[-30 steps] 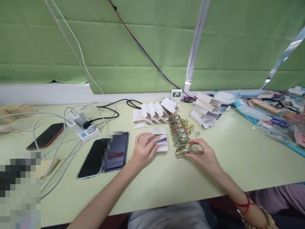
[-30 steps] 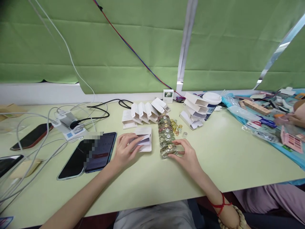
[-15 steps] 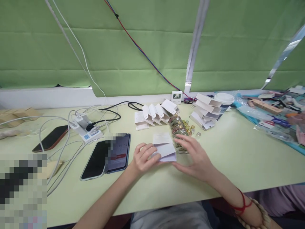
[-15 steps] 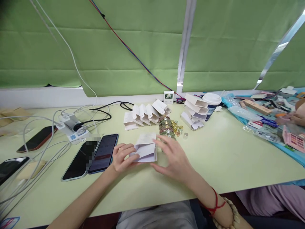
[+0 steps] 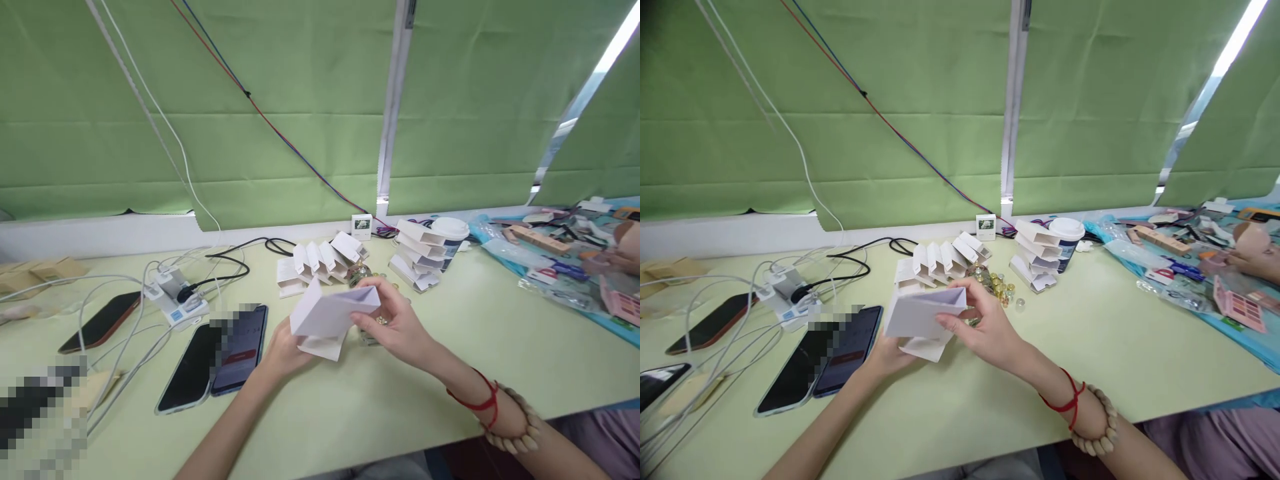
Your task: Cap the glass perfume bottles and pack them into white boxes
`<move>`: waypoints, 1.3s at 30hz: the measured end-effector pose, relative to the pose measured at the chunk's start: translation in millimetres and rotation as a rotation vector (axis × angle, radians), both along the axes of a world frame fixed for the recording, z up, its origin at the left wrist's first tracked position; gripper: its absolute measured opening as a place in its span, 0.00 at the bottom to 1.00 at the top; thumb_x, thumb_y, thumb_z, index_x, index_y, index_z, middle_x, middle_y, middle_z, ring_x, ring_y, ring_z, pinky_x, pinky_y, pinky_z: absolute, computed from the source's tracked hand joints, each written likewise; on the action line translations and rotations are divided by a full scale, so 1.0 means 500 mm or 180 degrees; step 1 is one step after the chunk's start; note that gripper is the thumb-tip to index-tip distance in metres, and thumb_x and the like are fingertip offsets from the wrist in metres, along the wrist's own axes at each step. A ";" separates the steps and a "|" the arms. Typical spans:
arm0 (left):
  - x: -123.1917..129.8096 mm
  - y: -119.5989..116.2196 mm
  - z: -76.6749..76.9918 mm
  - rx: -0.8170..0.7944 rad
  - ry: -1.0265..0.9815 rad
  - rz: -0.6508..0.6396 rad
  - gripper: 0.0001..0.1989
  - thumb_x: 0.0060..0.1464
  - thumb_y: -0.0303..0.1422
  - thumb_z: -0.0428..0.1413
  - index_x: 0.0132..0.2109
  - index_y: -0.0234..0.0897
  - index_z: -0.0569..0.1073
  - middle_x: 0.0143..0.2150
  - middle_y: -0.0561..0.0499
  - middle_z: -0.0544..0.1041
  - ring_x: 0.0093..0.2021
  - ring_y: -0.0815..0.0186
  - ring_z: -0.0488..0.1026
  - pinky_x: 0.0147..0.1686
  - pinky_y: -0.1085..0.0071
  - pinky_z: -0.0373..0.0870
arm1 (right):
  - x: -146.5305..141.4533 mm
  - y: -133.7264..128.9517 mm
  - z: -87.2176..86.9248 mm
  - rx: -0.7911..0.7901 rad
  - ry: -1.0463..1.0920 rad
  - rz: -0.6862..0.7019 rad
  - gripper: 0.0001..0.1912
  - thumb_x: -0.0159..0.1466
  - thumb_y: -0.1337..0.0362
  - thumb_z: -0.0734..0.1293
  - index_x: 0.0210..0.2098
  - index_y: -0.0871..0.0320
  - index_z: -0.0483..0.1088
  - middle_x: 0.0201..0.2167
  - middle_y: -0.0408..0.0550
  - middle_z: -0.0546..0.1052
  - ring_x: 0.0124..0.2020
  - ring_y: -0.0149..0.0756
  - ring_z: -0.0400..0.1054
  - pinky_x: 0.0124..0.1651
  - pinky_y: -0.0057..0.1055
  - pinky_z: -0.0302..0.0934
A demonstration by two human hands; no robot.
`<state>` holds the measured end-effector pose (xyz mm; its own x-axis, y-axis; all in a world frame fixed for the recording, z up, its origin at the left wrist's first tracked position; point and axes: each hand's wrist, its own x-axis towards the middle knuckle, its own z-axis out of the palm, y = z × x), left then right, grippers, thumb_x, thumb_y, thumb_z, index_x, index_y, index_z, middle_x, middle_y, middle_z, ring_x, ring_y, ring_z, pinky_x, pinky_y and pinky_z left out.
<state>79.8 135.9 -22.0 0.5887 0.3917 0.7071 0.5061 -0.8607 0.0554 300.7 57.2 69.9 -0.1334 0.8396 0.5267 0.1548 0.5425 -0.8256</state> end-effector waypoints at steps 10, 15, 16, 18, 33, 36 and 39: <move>-0.039 -0.013 0.048 0.1127 0.0189 -0.0033 0.22 0.62 0.32 0.45 0.62 0.36 0.59 0.47 0.45 0.76 0.51 0.62 0.72 0.46 0.67 0.74 | 0.266 0.167 0.119 0.1098 -0.1122 -0.1819 0.11 0.59 0.59 0.64 0.36 0.57 0.60 0.44 0.53 0.72 0.46 0.42 0.67 0.47 0.40 0.63; -0.049 0.003 0.085 0.1408 0.0414 0.0274 0.25 0.58 0.23 0.48 0.62 0.39 0.59 0.53 0.46 0.72 0.58 0.61 0.65 0.52 0.65 0.70 | 0.374 0.237 0.049 0.0887 -0.1966 -0.2026 0.10 0.58 0.61 0.59 0.39 0.58 0.60 0.42 0.56 0.72 0.42 0.46 0.68 0.44 0.41 0.61; -0.049 0.016 0.094 0.1398 0.0387 0.0347 0.26 0.57 0.22 0.48 0.62 0.40 0.59 0.54 0.45 0.71 0.59 0.60 0.64 0.53 0.64 0.69 | 0.381 0.240 0.035 0.0871 -0.2044 -0.2044 0.11 0.58 0.62 0.58 0.40 0.58 0.60 0.43 0.56 0.71 0.44 0.46 0.67 0.45 0.41 0.60; -0.044 0.054 0.114 0.1285 0.0180 0.0499 0.28 0.55 0.19 0.46 0.62 0.41 0.58 0.55 0.43 0.69 0.60 0.59 0.63 0.54 0.62 0.69 | 0.385 0.239 0.013 0.0886 -0.2162 -0.2105 0.11 0.59 0.63 0.57 0.41 0.58 0.59 0.43 0.56 0.70 0.46 0.46 0.65 0.46 0.41 0.59; 0.072 0.271 0.132 -0.0594 0.0817 0.1155 0.18 0.58 0.41 0.46 0.51 0.36 0.67 0.55 0.43 0.67 0.62 0.51 0.55 0.57 0.52 0.57 | 0.339 0.148 -0.021 0.1960 -0.1706 -0.2587 0.16 0.61 0.60 0.59 0.48 0.57 0.61 0.48 0.55 0.70 0.51 0.47 0.63 0.53 0.46 0.55; 0.140 0.290 0.169 -0.0540 0.0740 0.1304 0.17 0.60 0.38 0.42 0.51 0.36 0.66 0.54 0.44 0.67 0.59 0.55 0.58 0.56 0.56 0.56 | 0.322 0.131 -0.055 0.2338 -0.1153 -0.2764 0.09 0.60 0.65 0.59 0.41 0.56 0.62 0.39 0.53 0.72 0.43 0.45 0.67 0.46 0.44 0.57; 0.238 0.332 0.198 -0.0505 0.0903 0.1225 0.14 0.60 0.37 0.45 0.49 0.37 0.67 0.51 0.45 0.69 0.55 0.59 0.62 0.55 0.61 0.55 | 0.315 0.125 -0.092 0.2413 -0.1180 -0.2619 0.08 0.58 0.69 0.60 0.39 0.56 0.62 0.35 0.51 0.71 0.39 0.44 0.67 0.42 0.42 0.58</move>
